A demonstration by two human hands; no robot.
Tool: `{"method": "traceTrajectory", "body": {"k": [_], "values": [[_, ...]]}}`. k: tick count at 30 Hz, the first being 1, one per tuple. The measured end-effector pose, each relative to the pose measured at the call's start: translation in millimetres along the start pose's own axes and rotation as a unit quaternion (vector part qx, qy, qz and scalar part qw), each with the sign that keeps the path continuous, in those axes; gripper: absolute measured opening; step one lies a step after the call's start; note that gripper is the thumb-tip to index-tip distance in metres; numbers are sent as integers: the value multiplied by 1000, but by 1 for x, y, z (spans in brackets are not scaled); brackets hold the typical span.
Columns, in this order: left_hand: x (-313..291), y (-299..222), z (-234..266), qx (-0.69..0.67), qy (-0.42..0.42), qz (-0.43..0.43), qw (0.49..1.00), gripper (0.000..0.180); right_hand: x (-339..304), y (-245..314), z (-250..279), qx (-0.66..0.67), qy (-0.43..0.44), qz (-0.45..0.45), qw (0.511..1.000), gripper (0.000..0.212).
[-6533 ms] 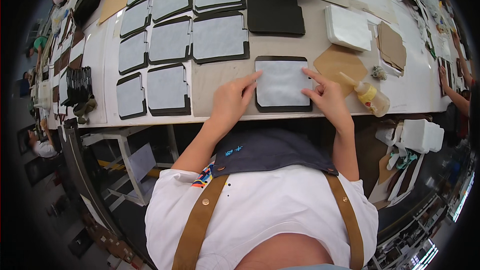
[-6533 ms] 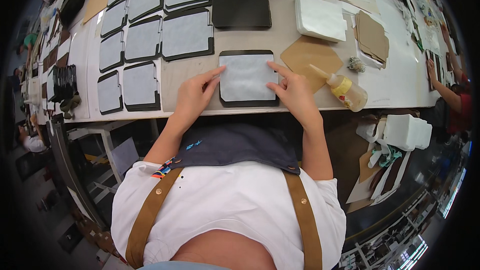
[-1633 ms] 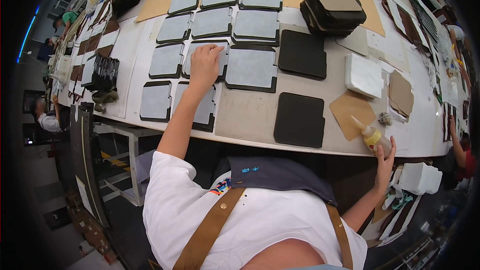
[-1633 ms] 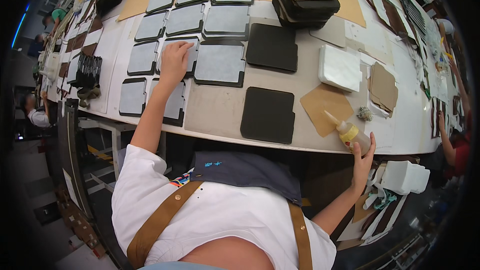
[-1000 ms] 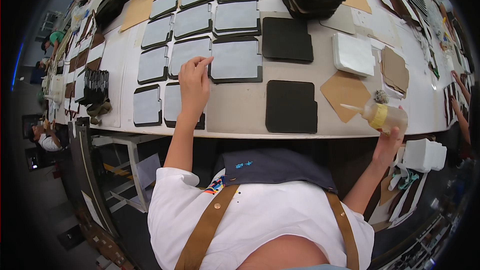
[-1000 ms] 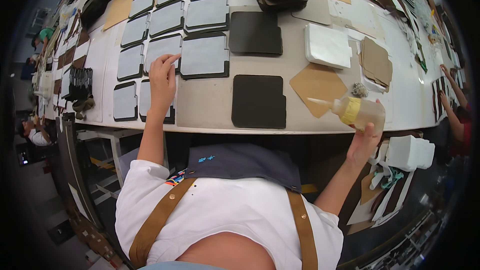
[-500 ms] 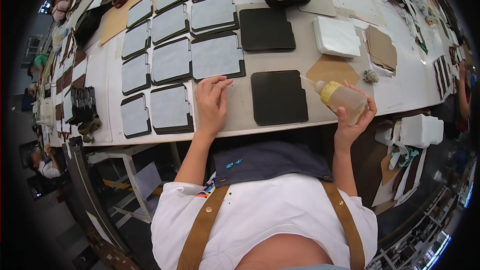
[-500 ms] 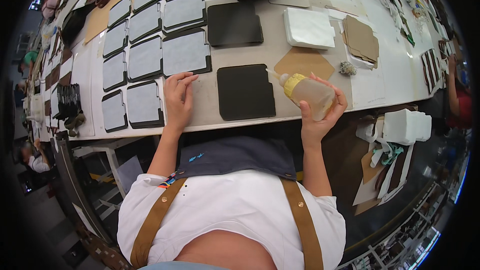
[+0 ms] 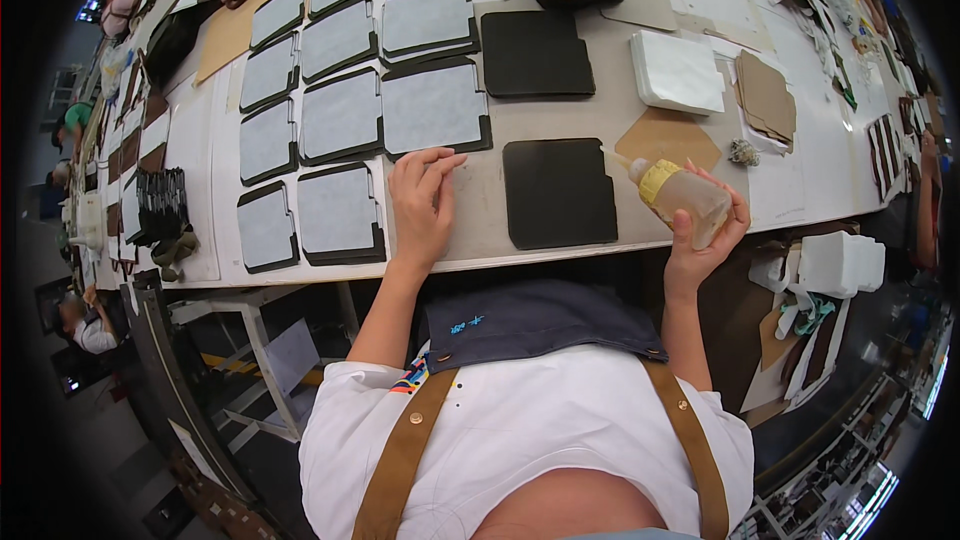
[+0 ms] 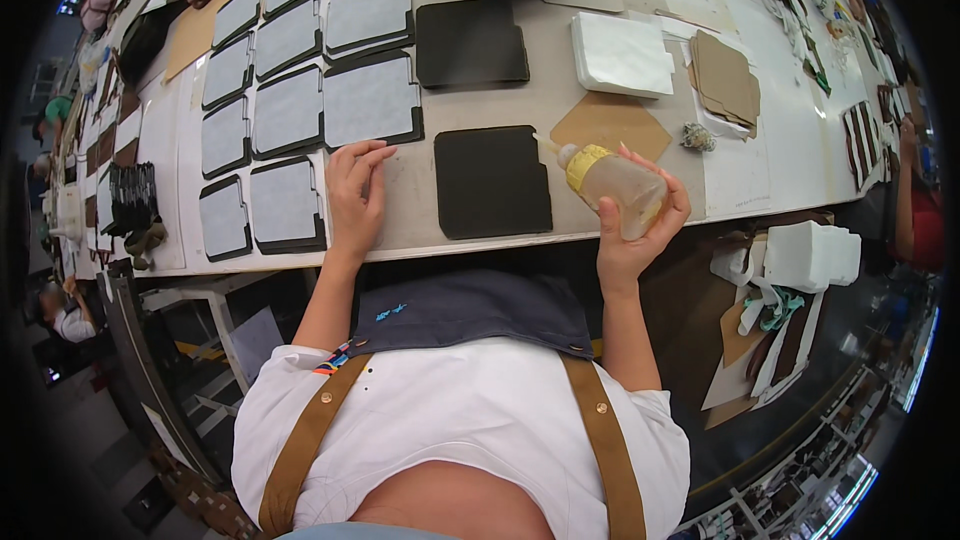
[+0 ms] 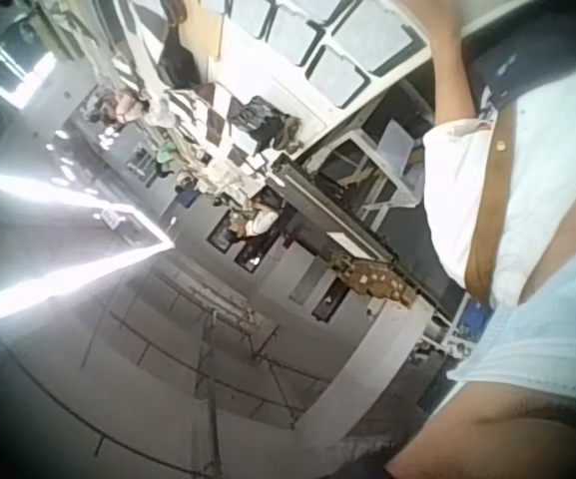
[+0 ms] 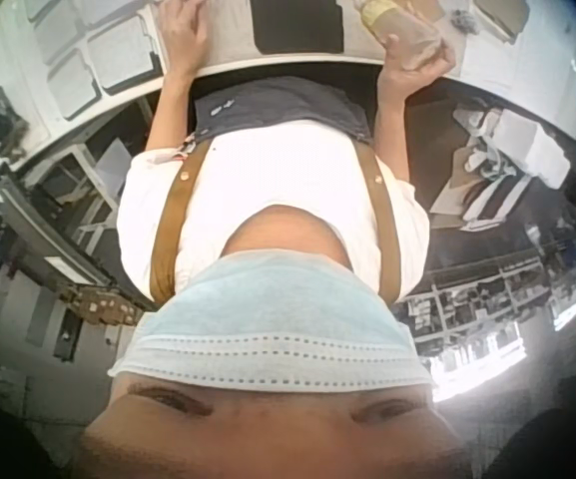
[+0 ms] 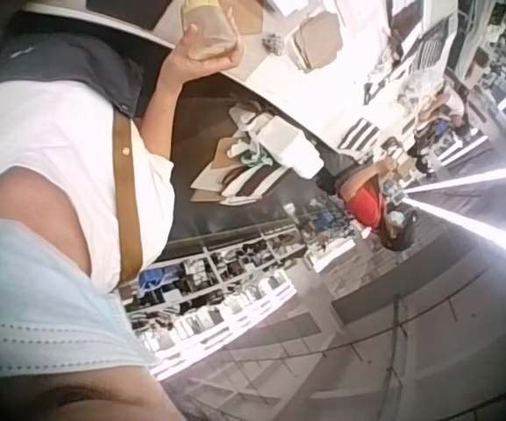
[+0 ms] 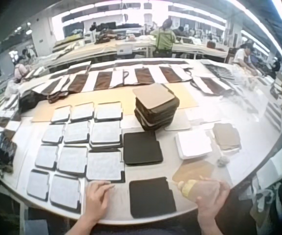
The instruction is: The person repeatedly applies glue from a squeeze bottle onto black rectangular pads, then places a white square sheet on top and presses it down. They move each finished unit aside and continue the cycle with new pads and sheets.
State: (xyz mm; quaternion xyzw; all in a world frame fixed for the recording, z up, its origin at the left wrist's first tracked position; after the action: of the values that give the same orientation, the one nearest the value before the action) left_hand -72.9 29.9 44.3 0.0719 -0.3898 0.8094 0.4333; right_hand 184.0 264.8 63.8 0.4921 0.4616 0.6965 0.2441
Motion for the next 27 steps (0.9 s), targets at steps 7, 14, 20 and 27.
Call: {"method": "traceTrajectory", "body": {"k": [7, 14, 20, 27], "values": [[0, 1, 0, -4, 1, 6, 1000, 23, -3, 3, -4, -16, 14, 23, 1000, 71], [1, 1, 0, -3, 0, 4, 1000, 23, -4, 4, -6, -17, 23, 43, 999, 70], [0, 3, -1, -4, 0, 4, 1000, 23, -5, 7, -7, -29, 28, 56, 998, 70], [0, 4, -2, -5, -1, 5, 1000, 23, -6, 11, -14, -33, 43, 89, 995, 71]]}}
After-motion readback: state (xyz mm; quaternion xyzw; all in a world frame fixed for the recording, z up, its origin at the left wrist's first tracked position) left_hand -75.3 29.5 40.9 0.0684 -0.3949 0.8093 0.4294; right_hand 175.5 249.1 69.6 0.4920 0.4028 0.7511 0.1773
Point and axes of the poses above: each hand's wrist, its own x-axis towards the middle knuckle, its own z-axis out of the back of the hand, y = z × x, the point moved 7 cm from there along x, towards the middle knuckle, and after that the axes turned 2 degrees about -z, right-handed, at the moved point
